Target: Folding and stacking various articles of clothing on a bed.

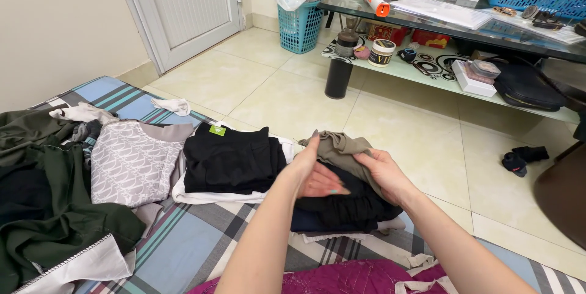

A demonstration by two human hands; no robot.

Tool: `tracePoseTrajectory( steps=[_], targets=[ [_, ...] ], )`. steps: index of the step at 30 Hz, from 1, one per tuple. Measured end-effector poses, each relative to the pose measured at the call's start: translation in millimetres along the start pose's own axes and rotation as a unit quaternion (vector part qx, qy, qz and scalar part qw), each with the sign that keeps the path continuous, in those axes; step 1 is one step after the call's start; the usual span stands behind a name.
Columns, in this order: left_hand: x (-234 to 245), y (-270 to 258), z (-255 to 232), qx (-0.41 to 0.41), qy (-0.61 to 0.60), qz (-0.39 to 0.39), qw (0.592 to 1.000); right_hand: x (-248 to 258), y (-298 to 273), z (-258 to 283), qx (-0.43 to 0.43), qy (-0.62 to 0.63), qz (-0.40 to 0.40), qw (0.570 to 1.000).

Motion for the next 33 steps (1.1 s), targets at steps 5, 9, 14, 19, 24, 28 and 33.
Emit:
tracePoseTrajectory(
  steps=[5,9,14,19,24,28,33],
  targets=[
    [-20,-44,1,-0.037,-0.122,0.118,0.985,-10,-13,12,0.043,-0.160,0.120,0.979],
    [-17,45,17,-0.088,-0.242,0.041,0.965,-10,-20,34,0.035,-0.192,0.245,0.950],
    [-22,46,-15,-0.167,-0.211,-0.022,0.963,21,-9,39,0.055,-0.157,0.020,0.986],
    [-19,-17,-77,-0.196,-0.215,0.070,0.954,41,-6,30,0.001,-0.157,-0.126,0.980],
    [-13,-45,-106,-0.238,-0.211,0.157,0.935,17,-5,35,-0.156,0.141,0.008,0.978],
    [10,-63,-83,-0.242,-0.225,0.210,0.920,-23,-8,53,-0.195,0.192,0.034,0.961],
    [76,-74,-49,-0.200,-0.186,0.114,0.955,-46,17,35,-0.002,0.195,-0.008,0.981]
  ],
)
Point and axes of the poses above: each hand's wrist, its own y-axis towards the middle knuckle, its own x-axis out of the back of the hand, z = x × y, the point moved 1 cm from there along y, towards the middle knuckle, and after that the axes turned 8 degrees about x, right-handed, at the moved point
